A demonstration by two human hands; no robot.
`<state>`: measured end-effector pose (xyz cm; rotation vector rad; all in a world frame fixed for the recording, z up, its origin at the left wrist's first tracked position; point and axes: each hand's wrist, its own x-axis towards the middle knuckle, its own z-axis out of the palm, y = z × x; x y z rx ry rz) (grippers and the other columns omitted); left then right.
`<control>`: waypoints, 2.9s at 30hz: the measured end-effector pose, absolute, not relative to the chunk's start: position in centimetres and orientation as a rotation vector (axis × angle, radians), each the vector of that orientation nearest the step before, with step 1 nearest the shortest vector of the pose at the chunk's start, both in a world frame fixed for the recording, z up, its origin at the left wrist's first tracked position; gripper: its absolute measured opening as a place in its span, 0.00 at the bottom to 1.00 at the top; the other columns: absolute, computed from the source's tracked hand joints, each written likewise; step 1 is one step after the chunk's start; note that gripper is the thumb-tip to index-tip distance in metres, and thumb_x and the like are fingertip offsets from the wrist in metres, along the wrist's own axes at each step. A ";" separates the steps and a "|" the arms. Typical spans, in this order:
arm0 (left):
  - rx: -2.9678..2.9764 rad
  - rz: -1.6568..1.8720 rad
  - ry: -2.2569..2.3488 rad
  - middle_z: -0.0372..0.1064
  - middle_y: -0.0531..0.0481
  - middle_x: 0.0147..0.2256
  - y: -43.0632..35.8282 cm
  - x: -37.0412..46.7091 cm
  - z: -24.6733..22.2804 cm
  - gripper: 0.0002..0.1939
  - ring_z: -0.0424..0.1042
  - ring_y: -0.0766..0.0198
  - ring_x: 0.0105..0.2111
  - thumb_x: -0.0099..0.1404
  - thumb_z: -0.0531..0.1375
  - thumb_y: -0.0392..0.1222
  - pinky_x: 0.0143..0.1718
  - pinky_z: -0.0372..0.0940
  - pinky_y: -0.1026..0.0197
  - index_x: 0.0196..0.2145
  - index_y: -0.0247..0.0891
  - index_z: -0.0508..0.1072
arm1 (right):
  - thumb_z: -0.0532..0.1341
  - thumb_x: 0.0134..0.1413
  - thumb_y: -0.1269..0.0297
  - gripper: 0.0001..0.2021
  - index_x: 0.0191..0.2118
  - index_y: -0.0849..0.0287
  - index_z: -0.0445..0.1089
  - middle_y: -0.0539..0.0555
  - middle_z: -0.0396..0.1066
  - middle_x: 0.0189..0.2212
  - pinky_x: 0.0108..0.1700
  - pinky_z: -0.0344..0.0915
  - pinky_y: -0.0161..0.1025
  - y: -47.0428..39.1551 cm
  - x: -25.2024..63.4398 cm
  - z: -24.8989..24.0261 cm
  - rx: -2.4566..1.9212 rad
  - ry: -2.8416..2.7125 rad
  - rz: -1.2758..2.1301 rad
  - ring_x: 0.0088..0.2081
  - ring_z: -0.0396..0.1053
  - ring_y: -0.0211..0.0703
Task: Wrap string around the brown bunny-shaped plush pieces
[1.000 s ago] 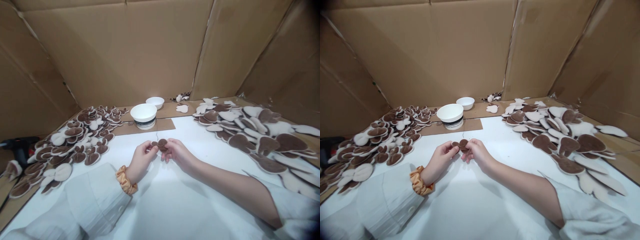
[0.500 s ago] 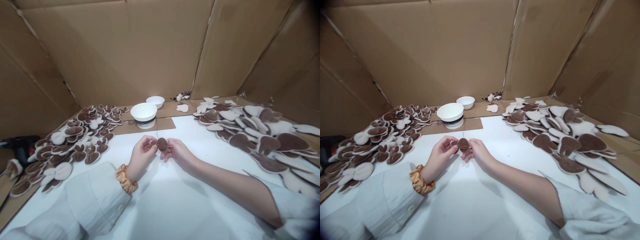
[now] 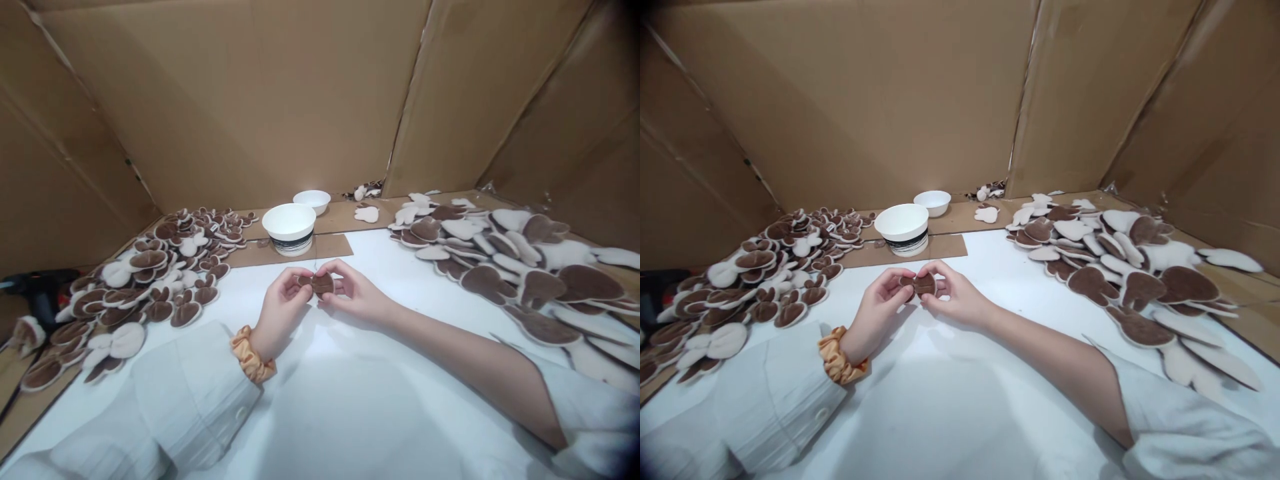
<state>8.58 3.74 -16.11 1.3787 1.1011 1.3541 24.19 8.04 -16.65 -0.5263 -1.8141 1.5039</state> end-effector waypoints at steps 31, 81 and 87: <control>1.314 1.478 1.129 0.65 0.49 0.31 3.6 8.6 -16.0 0.08 0.64 0.66 0.30 0.57 0.56 0.37 0.32 0.59 0.65 0.36 0.33 0.66 | 0.62 0.44 0.65 0.11 0.36 0.62 0.68 0.55 0.71 0.32 0.37 0.67 0.40 9.2 24.8 -15.9 -0.578 -1.673 1.559 0.33 0.70 0.41; 1.713 1.236 1.390 0.67 0.49 0.36 3.4 8.4 -16.1 0.09 0.65 0.64 0.34 0.59 0.53 0.38 0.35 0.59 0.64 0.38 0.36 0.67 | 0.55 0.48 0.71 0.15 0.44 0.57 0.60 0.53 0.64 0.39 0.34 0.64 0.35 7.8 24.1 -16.6 -0.671 -1.931 1.132 0.37 0.65 0.38; 1.741 1.195 1.547 0.65 0.54 0.22 3.1 8.4 -15.7 0.05 0.63 0.66 0.25 0.57 0.53 0.38 0.31 0.57 0.64 0.27 0.35 0.67 | 0.54 0.48 0.73 0.15 0.45 0.58 0.59 0.53 0.65 0.38 0.32 0.63 0.33 7.6 24.2 -17.0 -0.628 -2.087 0.936 0.35 0.64 0.37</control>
